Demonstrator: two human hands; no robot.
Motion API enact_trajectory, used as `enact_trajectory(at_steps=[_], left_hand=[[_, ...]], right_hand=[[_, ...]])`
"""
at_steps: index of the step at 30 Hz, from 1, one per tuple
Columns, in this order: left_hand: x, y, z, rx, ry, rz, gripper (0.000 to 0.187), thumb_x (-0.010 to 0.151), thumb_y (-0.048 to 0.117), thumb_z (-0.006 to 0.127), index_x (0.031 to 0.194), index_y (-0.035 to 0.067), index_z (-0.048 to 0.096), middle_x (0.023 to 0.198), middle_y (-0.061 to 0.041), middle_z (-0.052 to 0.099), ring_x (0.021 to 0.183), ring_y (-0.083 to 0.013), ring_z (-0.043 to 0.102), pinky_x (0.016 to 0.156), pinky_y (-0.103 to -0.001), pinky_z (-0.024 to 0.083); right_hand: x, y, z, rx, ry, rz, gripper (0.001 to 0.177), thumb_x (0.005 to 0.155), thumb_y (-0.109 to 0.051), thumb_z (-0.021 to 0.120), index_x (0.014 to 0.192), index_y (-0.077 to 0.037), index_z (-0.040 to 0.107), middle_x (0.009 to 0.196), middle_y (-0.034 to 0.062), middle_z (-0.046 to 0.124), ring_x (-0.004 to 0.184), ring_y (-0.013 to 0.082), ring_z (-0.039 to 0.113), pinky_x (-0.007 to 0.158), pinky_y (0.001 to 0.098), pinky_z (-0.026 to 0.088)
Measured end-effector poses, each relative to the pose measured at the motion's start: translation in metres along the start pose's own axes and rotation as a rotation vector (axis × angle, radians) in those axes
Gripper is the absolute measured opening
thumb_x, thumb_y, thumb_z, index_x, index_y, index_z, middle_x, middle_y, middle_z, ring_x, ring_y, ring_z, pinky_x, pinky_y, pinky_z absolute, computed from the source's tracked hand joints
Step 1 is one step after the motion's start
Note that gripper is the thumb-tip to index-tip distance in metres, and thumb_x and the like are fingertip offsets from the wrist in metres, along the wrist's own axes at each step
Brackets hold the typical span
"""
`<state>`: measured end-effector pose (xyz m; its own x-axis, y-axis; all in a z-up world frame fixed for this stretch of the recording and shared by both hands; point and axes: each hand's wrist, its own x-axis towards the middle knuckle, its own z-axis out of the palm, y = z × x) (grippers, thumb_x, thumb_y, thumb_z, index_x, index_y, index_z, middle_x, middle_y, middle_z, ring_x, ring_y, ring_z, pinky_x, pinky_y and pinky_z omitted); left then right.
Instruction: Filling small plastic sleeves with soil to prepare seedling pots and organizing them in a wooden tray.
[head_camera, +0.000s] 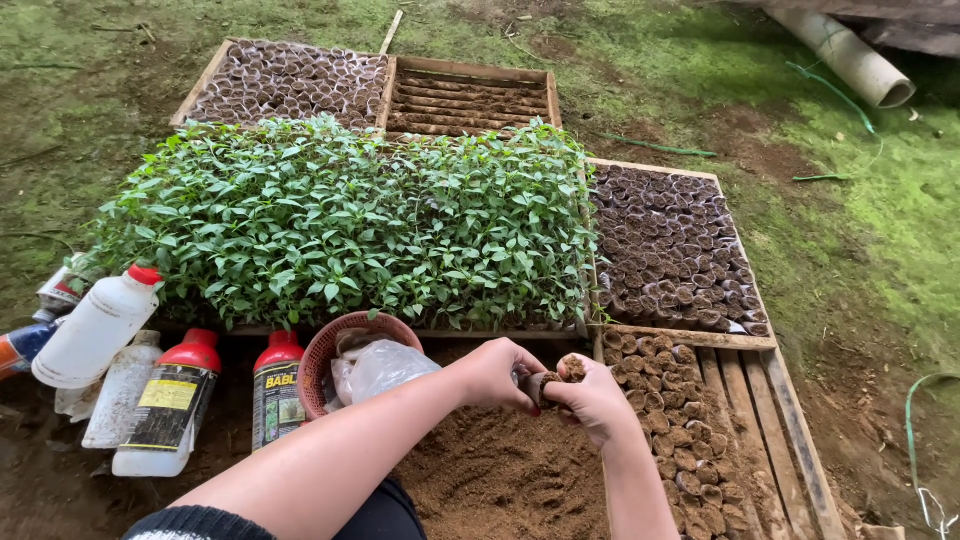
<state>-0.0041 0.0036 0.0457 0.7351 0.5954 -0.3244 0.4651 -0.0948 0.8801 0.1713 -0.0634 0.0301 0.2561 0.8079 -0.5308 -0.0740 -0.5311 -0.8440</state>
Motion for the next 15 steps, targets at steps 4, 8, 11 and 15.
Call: enact_trajectory(at_steps=[4,8,11,15], left_hand=[[-0.001,0.003,0.001,0.011,0.026,-0.013,0.048,0.062,0.005,0.087,0.110,0.011,0.080,0.097,-0.008,0.080,0.082,-0.0154,0.073,0.078,-0.025,0.060],[0.000,0.002,0.004,0.025,0.036,0.009,0.048,0.062,0.006,0.086,0.109,0.010,0.080,0.096,-0.008,0.079,0.081,-0.0157,0.072,0.075,-0.025,0.060],[0.003,0.001,0.006,0.032,0.064,0.036,0.051,0.060,0.004,0.086,0.110,0.009,0.080,0.096,-0.007,0.080,0.079,-0.0151,0.072,0.073,-0.025,0.060],[0.000,0.011,0.007,-0.008,0.131,0.086,0.046,0.062,0.000,0.079,0.108,0.006,0.080,0.087,-0.006,0.078,0.065,-0.0119,0.066,0.056,-0.022,0.054]], right_hand=[[0.006,0.005,0.005,-0.025,0.049,0.024,0.026,0.076,0.016,0.075,0.079,0.001,0.053,0.069,0.0154,0.061,0.049,0.0156,0.050,0.040,0.0233,0.040],[0.004,0.007,0.006,-0.063,0.096,-0.057,0.025,0.074,0.013,0.076,0.078,-0.001,0.056,0.065,0.0107,0.059,0.048,0.0144,0.048,0.039,0.0241,0.035],[-0.004,0.000,0.008,-0.040,0.119,-0.073,0.026,0.073,0.014,0.073,0.076,-0.003,0.054,0.065,0.0098,0.057,0.050,0.0157,0.049,0.041,0.0256,0.036],[-0.025,-0.025,0.013,-0.024,0.149,-0.049,0.021,0.079,0.015,0.071,0.082,0.001,0.055,0.071,0.0141,0.060,0.047,0.0154,0.047,0.038,0.0253,0.036]])
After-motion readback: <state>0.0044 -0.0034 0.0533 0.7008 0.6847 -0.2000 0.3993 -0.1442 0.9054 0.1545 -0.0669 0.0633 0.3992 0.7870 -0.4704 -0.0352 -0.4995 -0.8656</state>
